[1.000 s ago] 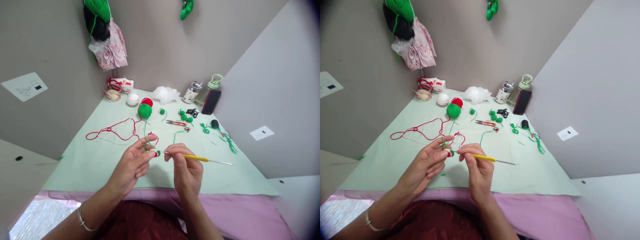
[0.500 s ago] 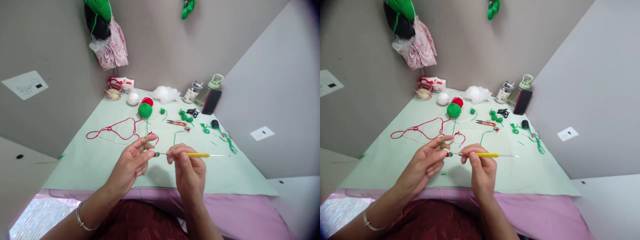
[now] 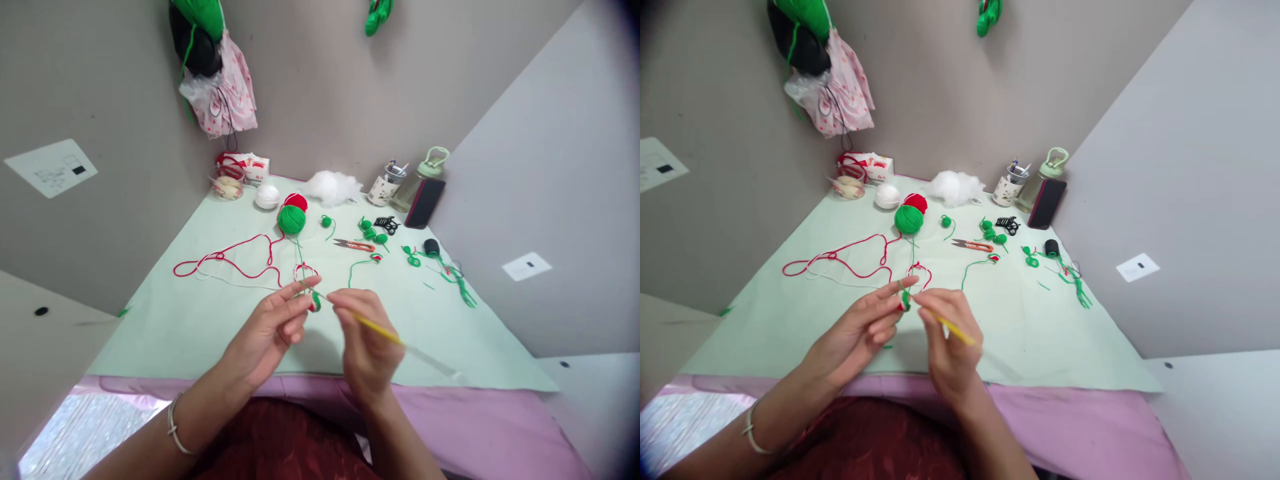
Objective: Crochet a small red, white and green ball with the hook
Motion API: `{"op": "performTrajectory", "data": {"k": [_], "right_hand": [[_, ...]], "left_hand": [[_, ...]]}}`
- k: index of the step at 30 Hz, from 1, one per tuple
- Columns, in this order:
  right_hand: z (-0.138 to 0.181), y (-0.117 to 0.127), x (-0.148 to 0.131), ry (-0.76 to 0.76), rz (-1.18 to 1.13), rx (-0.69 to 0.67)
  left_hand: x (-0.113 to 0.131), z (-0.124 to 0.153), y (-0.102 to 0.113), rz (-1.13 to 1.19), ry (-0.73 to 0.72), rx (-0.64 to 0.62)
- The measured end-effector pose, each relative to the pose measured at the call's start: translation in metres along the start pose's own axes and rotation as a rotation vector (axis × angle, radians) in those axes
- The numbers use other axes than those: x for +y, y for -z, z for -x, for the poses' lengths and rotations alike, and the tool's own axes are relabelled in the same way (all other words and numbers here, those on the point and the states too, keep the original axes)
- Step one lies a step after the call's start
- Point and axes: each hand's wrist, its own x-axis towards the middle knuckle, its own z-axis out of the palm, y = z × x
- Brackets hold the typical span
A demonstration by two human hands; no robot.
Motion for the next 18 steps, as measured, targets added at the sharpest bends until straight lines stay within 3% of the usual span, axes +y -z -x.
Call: {"op": "performTrajectory", "data": {"k": [4,10,18], "right_hand": [[-0.0087,0.0015,-0.0021,-0.265,-0.331,0.019],[-0.0082,-0.0032,-0.0028,-0.331,-0.399,-0.046],[-0.0045,-0.0055,0.0034,-0.414,-0.582,-0.01]], "left_hand": [[0.0007,0.0016,-0.0005,-0.04,-0.095,0.007],[-0.0046,0.008,-0.0068,-0.171,-0.146,0.023],[0.0007,0.0076,-0.0047,-0.064,-0.018,-0.052]]}}
